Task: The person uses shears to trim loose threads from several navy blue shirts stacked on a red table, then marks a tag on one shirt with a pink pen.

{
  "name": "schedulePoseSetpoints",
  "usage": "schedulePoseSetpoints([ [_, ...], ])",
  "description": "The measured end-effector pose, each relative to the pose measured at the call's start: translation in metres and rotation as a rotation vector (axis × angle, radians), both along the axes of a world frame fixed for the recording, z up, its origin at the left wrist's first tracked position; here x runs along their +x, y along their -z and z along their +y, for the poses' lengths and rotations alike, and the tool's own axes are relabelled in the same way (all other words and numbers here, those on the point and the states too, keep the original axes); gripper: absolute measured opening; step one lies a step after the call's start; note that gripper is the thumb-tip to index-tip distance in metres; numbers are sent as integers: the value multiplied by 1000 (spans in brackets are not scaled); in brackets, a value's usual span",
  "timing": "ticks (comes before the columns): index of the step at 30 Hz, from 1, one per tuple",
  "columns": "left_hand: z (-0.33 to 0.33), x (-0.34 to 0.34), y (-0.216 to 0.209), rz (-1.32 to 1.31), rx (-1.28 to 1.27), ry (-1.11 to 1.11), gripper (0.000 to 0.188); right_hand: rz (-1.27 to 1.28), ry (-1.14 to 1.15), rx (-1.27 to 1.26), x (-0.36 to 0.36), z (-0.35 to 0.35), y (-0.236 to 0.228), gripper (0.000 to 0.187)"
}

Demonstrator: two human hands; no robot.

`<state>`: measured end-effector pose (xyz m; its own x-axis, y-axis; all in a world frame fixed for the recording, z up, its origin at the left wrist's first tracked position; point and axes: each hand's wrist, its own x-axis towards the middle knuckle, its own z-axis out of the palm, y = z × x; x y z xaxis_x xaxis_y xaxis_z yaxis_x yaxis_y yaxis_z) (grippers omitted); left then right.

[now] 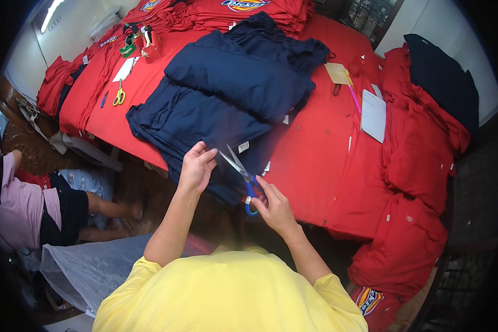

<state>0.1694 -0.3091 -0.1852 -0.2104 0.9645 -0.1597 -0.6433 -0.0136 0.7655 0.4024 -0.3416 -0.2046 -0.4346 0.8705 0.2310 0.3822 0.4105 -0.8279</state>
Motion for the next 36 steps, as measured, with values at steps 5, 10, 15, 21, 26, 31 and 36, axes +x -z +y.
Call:
schedulePoseSetpoints([
  [5, 0, 1, -1, -51, 20, -27, 22, -33, -29, 78, -4, 5, -1, 52],
  [10, -1, 8, -3, -56, 34, -73, 23, -26, -48, 68, -11, 11, -6, 51],
  [15, -4, 14, -13, -27, 21, -51, 22, 58, -68, -4, -15, 16, -3, 51],
  [21, -5, 16, -18, 1, 5, -31, 24, 287, -103, -387, -14, 12, 1, 50],
  [26, -7, 18, -18, 24, -4, -43, 23, 346, -140, -458, -13, 12, 3, 49],
  [31, -7, 15, -13, 66, -15, -14, 24, 462, -158, -719, -7, 11, 5, 49],
  [36, -11, 16, -21, 158, -21, 26, 32, 385, -140, -446, -12, 14, 6, 49],
])
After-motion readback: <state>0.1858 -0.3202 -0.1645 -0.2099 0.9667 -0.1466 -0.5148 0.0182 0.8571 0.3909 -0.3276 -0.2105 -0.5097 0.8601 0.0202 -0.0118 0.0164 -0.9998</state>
